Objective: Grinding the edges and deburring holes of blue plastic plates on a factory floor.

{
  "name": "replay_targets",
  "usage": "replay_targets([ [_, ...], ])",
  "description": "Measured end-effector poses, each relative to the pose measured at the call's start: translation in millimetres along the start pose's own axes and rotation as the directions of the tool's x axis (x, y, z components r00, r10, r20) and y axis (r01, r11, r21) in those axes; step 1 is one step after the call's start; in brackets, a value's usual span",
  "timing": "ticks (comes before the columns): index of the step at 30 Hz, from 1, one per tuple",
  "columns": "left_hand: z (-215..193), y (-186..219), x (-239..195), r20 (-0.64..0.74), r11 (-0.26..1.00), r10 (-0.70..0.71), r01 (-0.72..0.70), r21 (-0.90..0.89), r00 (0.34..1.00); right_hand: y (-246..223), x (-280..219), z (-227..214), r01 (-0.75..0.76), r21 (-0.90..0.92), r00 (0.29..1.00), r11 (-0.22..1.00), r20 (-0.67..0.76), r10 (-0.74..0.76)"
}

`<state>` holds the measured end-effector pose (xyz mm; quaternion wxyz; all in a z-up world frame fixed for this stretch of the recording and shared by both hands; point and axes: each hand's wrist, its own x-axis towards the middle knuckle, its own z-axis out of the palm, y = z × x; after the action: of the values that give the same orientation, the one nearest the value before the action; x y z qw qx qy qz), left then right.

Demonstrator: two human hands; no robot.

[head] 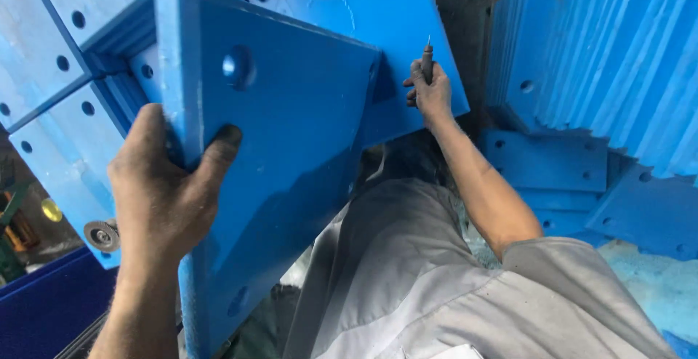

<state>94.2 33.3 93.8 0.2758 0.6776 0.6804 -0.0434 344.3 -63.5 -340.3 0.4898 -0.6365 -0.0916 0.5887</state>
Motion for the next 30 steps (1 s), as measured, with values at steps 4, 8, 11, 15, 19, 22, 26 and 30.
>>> replay_targets([
  [4, 0.2, -10.2, 2.2, -0.105, 0.992, 0.098, -0.105, -0.064, 0.990, 5.9, 0.8, -0.4, -0.004, -0.102, 1.000, 0.995, 0.020, 0.006],
  [8, 1.2, -11.6, -5.2, -0.140, 0.982, 0.087, -0.109, -0.156, 0.986, 9.1, -0.4, 24.5, 0.030, -0.135, 0.997, 0.990, 0.074, -0.020],
  [11, 3.6, -6.3, -2.5, -0.148, 0.989, 0.053, -0.073, -0.132, 0.988, 6.4, 14.0, 37.1, 0.031, -0.287, 0.999, 0.957, 0.048, -0.018],
  [15, 7.4, 15.4, -3.5, -0.165, 0.975, -0.028, -0.009, -0.222, 0.986, 26.6, 28.3, 37.1, 0.238, -0.540, 0.967, 0.807, 0.059, -0.246],
  [19, 8.6, 7.0, -8.8, -0.165, 0.988, -0.025, 0.000, -0.152, 0.986, 26.7, 35.4, 39.9, 0.338, -0.535, 0.935, 0.774, 0.097, -0.341],
  [22, 8.5, 6.9, -9.6, -0.153, 0.990, -0.018, -0.003, -0.138, 0.988, 28.3, 39.4, 41.6, 0.338, -0.513, 0.937, 0.789, 0.100, -0.336],
  [26, 8.2, 13.2, -8.4, -0.163, 0.983, -0.054, 0.024, -0.181, 0.985, 30.7, 47.9, 43.1, 0.339, -0.524, 0.937, 0.781, 0.109, -0.333],
  [30, 9.0, 8.1, -11.0, -0.164, 0.993, -0.047, 0.029, -0.112, 0.985, 22.2, 51.2, 45.6, 0.302, -0.529, 0.952, 0.793, 0.125, -0.280],
])
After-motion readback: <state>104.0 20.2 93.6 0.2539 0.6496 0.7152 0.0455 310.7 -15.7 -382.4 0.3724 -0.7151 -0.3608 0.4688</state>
